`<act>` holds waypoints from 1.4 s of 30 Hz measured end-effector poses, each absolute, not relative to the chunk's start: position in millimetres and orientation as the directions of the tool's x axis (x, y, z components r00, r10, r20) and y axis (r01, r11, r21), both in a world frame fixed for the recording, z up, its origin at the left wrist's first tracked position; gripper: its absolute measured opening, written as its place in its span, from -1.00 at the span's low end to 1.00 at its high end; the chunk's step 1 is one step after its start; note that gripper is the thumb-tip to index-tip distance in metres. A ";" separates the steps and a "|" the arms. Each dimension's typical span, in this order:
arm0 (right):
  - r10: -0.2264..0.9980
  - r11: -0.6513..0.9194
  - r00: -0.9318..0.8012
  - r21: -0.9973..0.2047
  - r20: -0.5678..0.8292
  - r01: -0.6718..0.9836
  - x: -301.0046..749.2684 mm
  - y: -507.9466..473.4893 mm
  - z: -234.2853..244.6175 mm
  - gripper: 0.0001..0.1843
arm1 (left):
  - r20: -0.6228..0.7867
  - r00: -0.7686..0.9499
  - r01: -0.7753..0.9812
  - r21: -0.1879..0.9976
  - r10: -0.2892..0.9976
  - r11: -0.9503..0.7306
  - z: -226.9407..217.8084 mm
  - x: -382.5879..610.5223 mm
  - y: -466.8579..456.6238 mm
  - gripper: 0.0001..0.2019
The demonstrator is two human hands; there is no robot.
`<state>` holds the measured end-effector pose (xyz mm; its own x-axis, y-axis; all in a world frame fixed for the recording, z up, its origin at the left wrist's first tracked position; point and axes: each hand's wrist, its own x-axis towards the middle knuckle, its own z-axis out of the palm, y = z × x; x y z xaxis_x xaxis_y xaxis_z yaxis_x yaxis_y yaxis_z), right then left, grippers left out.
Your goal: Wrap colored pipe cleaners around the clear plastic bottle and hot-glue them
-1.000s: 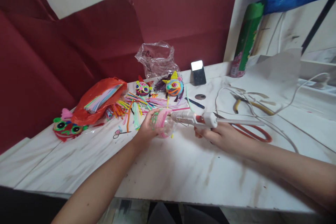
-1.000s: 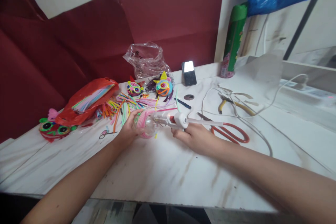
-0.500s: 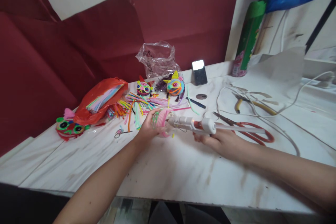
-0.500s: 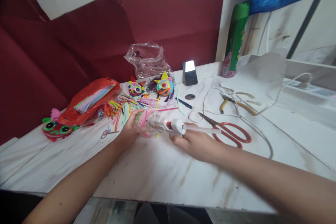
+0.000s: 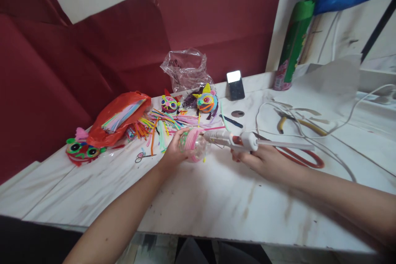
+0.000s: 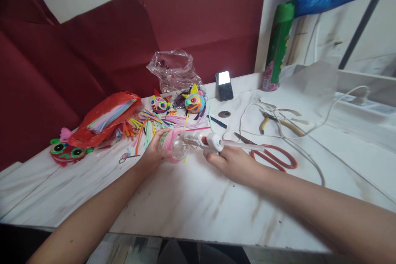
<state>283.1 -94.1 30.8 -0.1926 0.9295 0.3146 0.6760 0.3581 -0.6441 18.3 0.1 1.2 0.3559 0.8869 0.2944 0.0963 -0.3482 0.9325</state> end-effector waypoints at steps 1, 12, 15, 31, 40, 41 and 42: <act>0.935 0.347 -0.189 -0.652 0.301 0.675 283.8 -93.7 29.7 -0.66 | 0.293 0.354 0.097 0.933 0.888 -0.347 1.1 18.2 0.4 -0.29; 0.954 0.301 -0.203 -0.672 0.222 0.677 282.4 -98.1 32.7 -0.63 | 0.298 0.346 0.096 0.932 0.890 -0.349 0.5 18.4 1.4 -0.30; 0.946 0.324 -0.244 -0.664 0.214 0.674 282.2 -99.4 34.8 -0.62 | 0.307 0.344 0.095 0.929 0.887 -0.359 0.1 18.4 2.2 -0.30; 0.917 0.232 -0.006 -0.521 0.398 0.821 312.6 -70.1 45.4 -0.68 | 0.267 0.319 0.053 0.953 0.909 -0.299 2.2 19.5 1.8 -0.25; 0.966 -0.102 0.082 0.072 0.244 0.992 358.0 -27.7 30.3 -0.63 | 0.244 0.170 -0.047 0.970 0.955 -0.239 10.6 18.9 7.6 -0.31; 0.970 -0.093 0.069 0.091 0.234 0.992 359.5 -25.4 24.4 -0.62 | 0.243 0.179 -0.057 0.970 0.953 -0.236 10.7 19.3 6.7 -0.31; 0.972 -0.087 0.063 0.097 0.226 0.991 361.9 -23.5 18.7 -0.61 | 0.248 0.194 -0.069 0.969 0.949 -0.239 10.5 19.7 5.5 -0.32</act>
<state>361.9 -23.5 18.7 0.0632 0.9720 0.2264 0.9915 -0.0871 0.0971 19.7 5.5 10.5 0.1944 0.9490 0.2482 -0.0689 -0.2392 0.9685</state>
